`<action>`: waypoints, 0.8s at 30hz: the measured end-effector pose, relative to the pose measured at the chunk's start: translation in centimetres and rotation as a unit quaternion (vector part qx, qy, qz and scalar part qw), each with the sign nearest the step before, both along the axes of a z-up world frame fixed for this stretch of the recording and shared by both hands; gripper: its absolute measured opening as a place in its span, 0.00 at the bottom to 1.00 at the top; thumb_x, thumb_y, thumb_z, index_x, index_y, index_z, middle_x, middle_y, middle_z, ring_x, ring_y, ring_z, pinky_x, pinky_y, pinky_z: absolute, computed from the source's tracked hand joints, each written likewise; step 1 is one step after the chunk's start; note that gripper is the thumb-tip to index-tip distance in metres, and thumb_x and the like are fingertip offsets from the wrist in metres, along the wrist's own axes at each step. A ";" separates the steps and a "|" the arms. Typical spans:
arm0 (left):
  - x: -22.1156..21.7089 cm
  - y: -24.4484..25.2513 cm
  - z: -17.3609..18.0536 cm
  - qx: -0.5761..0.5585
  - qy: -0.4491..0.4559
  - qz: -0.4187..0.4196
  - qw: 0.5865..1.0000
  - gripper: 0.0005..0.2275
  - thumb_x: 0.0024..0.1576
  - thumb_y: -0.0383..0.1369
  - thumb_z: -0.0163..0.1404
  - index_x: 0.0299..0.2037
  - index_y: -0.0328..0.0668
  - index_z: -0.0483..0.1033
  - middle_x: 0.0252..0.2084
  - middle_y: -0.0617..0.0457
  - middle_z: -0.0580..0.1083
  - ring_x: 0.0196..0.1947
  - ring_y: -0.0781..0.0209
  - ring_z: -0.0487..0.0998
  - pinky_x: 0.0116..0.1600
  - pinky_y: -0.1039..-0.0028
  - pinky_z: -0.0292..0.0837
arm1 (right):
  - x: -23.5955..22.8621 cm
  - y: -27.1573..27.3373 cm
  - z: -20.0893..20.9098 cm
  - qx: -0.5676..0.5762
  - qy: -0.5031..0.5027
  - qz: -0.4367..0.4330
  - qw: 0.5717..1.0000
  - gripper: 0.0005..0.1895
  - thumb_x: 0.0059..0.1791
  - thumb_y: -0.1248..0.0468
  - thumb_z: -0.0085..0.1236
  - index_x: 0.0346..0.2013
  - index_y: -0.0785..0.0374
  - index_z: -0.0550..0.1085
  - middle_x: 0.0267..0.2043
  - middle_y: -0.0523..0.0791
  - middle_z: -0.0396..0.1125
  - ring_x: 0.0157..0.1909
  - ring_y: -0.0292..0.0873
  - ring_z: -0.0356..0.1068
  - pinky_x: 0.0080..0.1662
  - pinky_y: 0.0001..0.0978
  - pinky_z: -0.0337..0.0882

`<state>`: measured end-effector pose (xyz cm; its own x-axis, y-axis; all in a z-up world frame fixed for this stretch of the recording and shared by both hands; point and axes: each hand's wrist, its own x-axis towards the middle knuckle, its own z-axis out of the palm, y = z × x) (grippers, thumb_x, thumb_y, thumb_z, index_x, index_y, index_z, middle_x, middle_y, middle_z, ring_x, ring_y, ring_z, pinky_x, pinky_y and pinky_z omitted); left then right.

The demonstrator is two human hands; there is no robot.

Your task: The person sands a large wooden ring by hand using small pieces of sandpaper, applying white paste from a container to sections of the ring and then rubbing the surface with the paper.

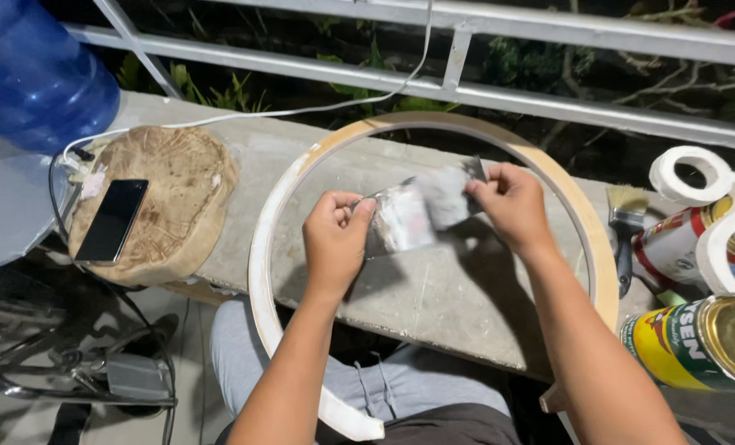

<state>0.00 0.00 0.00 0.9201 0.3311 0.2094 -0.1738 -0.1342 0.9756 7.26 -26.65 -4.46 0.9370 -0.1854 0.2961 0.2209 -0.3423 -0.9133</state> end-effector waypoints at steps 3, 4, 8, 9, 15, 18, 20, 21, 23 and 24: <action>0.5 0.5 -0.5 -0.199 -0.020 -0.063 0.978 0.07 0.58 0.29 0.59 0.42 0.39 0.75 0.21 0.56 0.73 0.17 0.73 0.72 0.19 0.87 0.67 | -0.7 0.0 1.2 -0.088 0.041 -0.070 0.993 0.07 0.45 0.62 0.69 0.35 0.56 0.79 0.21 0.39 0.67 0.26 0.37 0.68 0.32 0.32 0.68; 1.0 0.8 -0.5 -0.199 -0.023 -0.064 0.978 0.07 0.58 0.29 0.59 0.42 0.39 0.75 0.21 0.56 0.73 0.17 0.73 0.72 0.19 0.87 0.67 | -1.8 1.2 3.9 -0.088 0.038 -0.070 0.993 0.07 0.45 0.62 0.69 0.35 0.56 0.79 0.21 0.39 0.67 0.26 0.37 0.68 0.32 0.32 0.68; 1.0 1.5 -1.5 0.122 0.033 0.040 0.991 0.06 0.55 0.32 0.61 0.36 0.41 0.77 0.21 0.52 0.74 0.21 0.59 0.75 0.27 0.72 0.69 | -3.0 2.1 5.9 0.317 -0.028 0.104 0.942 0.08 0.49 0.70 0.64 0.40 0.62 0.73 0.30 0.43 0.69 0.34 0.37 0.74 0.42 0.31 0.78; 1.1 1.5 -1.6 0.185 0.039 0.066 0.980 0.06 0.54 0.33 0.61 0.34 0.44 0.77 0.23 0.50 0.75 0.26 0.50 0.80 0.31 0.64 0.73 | -2.0 1.2 4.7 0.405 -0.029 0.135 0.904 0.07 0.52 0.69 0.61 0.42 0.62 0.71 0.35 0.47 0.73 0.39 0.42 0.77 0.46 0.35 0.80; 0.8 3.7 0.7 -0.251 -0.028 0.018 0.967 0.05 0.57 0.25 0.58 0.39 0.38 0.74 0.25 0.56 0.74 0.24 0.70 0.75 0.31 0.83 0.71 | -1.3 -0.1 -1.8 -0.027 0.085 -0.062 0.994 0.08 0.46 0.61 0.68 0.35 0.55 0.76 0.20 0.36 0.68 0.22 0.33 0.68 0.29 0.28 0.69; 0.0 3.3 -0.5 -0.279 0.042 -0.027 0.959 0.05 0.57 0.26 0.57 0.38 0.36 0.73 0.26 0.51 0.75 0.25 0.64 0.77 0.31 0.77 0.75 | -4.6 1.4 0.5 0.157 0.081 -0.023 0.984 0.17 0.48 0.66 0.63 0.49 0.67 0.69 0.22 0.41 0.64 0.21 0.36 0.68 0.27 0.26 0.72; -0.9 2.2 -2.1 -0.291 0.068 -0.042 0.953 0.06 0.58 0.26 0.57 0.38 0.36 0.73 0.27 0.50 0.75 0.26 0.62 0.78 0.32 0.75 0.76 | -7.2 1.8 1.9 0.186 0.122 -0.027 0.975 0.24 0.49 0.68 0.61 0.57 0.67 0.65 0.25 0.44 0.65 0.23 0.41 0.71 0.31 0.31 0.77; -1.3 1.4 -3.1 -0.306 0.093 -0.050 0.946 0.06 0.58 0.26 0.58 0.38 0.35 0.72 0.28 0.49 0.75 0.26 0.61 0.78 0.32 0.74 0.77 | -8.7 1.8 2.5 0.213 0.163 -0.024 0.963 0.31 0.49 0.70 0.59 0.66 0.68 0.60 0.28 0.47 0.67 0.25 0.46 0.74 0.34 0.36 0.81; -2.8 -0.3 -3.5 -0.329 0.122 -0.064 0.934 0.06 0.58 0.27 0.57 0.39 0.35 0.73 0.29 0.48 0.76 0.28 0.60 0.79 0.33 0.73 0.78 | -9.5 0.8 -0.2 0.140 0.164 -0.029 0.976 0.35 0.48 0.69 0.61 0.68 0.68 0.59 0.25 0.46 0.66 0.25 0.45 0.72 0.32 0.38 0.79; -3.6 -1.2 -3.7 -0.352 0.145 -0.066 0.922 0.06 0.59 0.27 0.57 0.40 0.35 0.73 0.30 0.47 0.77 0.29 0.59 0.81 0.34 0.73 0.79 | -10.0 0.1 -1.5 0.065 0.168 -0.019 0.984 0.39 0.46 0.67 0.64 0.70 0.68 0.58 0.22 0.45 0.66 0.25 0.44 0.71 0.31 0.39 0.77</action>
<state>-3.61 -1.21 -3.73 0.9456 0.1723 -0.2759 0.1389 0.5532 0.8214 -2.77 -26.52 -5.99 0.9694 -0.2387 -0.0570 -0.1114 -0.2210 -0.9689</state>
